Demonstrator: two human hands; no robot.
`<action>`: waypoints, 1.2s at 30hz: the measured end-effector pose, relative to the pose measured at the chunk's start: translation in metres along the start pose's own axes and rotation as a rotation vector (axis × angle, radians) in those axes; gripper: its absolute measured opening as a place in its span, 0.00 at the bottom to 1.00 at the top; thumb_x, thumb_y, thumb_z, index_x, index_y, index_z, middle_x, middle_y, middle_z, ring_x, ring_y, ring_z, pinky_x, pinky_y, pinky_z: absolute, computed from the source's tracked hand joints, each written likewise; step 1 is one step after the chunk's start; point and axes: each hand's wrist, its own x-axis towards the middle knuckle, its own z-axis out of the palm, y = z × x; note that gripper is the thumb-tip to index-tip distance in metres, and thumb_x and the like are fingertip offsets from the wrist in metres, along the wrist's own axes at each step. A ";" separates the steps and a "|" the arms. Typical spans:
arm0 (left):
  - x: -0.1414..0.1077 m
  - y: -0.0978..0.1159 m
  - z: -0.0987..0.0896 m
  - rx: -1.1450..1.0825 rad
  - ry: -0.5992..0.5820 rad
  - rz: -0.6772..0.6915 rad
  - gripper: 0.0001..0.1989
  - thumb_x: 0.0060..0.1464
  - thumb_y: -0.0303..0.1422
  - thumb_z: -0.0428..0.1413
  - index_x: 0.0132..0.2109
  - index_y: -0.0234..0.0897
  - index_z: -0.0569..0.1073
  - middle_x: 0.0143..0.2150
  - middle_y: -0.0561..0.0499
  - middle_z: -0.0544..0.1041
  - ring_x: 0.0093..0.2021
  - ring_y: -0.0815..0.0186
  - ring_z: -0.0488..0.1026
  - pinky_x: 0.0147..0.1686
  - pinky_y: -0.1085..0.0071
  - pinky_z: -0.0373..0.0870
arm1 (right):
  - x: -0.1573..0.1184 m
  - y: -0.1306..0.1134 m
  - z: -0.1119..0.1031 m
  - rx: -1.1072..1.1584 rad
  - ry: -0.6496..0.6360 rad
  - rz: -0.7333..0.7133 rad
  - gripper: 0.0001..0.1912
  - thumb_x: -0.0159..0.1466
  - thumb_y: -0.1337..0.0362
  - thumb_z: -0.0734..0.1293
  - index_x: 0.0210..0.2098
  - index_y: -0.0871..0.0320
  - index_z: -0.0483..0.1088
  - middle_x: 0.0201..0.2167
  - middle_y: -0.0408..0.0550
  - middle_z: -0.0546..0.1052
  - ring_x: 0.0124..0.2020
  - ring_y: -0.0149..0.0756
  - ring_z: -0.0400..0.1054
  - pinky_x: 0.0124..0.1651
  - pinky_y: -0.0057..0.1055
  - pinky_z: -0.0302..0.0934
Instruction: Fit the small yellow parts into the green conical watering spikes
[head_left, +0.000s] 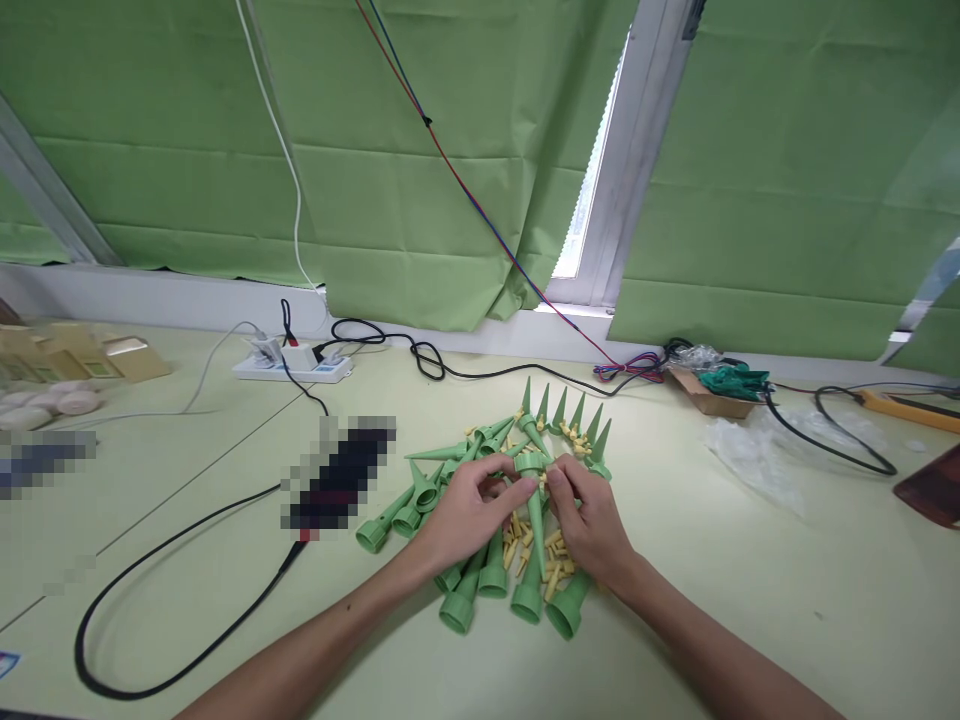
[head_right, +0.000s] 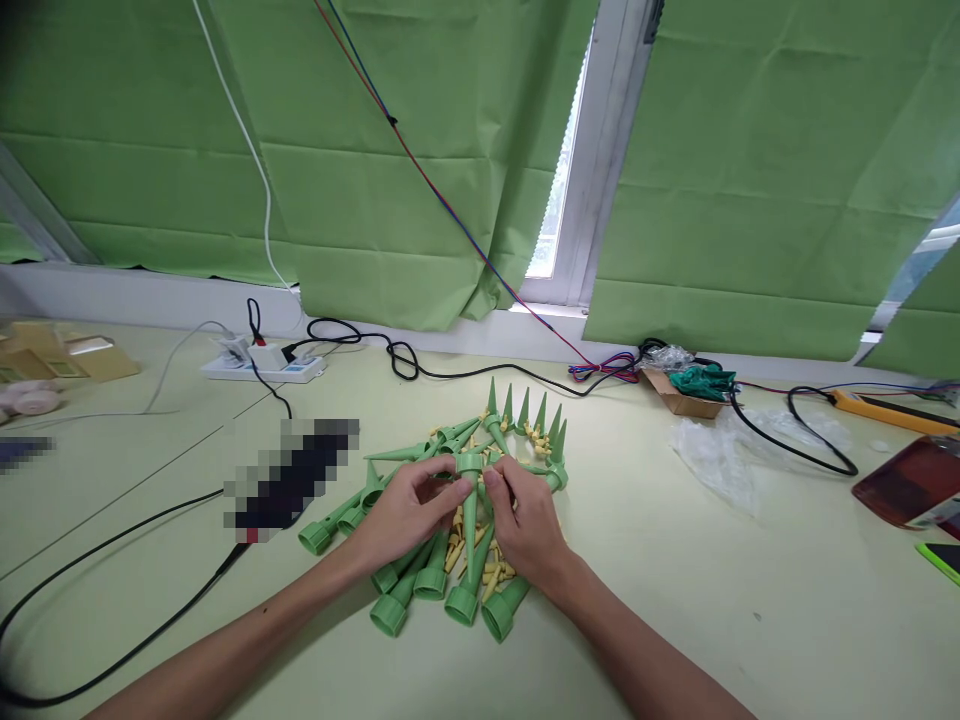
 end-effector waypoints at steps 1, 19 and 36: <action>0.000 -0.001 0.000 0.007 0.014 0.011 0.18 0.56 0.47 0.55 0.32 0.37 0.64 0.21 0.59 0.57 0.21 0.73 0.55 0.19 0.76 0.50 | 0.000 0.000 0.000 -0.003 -0.003 -0.001 0.17 0.71 0.62 0.54 0.25 0.55 0.52 0.20 0.37 0.57 0.21 0.28 0.50 0.25 0.28 0.47; -0.004 0.000 0.001 0.273 0.067 0.406 0.06 0.59 0.26 0.53 0.43 0.38 0.71 0.40 0.51 0.68 0.28 0.72 0.64 0.27 0.75 0.63 | 0.004 -0.003 0.001 -0.116 -0.001 -0.092 0.18 0.70 0.66 0.53 0.23 0.55 0.48 0.18 0.36 0.53 0.18 0.27 0.47 0.24 0.28 0.44; 0.001 -0.003 0.002 -0.007 0.006 0.061 0.16 0.64 0.41 0.47 0.30 0.37 0.66 0.20 0.57 0.66 0.19 0.71 0.63 0.21 0.74 0.60 | 0.000 0.001 0.001 -0.008 0.044 0.015 0.18 0.72 0.61 0.52 0.25 0.55 0.53 0.19 0.37 0.57 0.20 0.28 0.51 0.25 0.27 0.49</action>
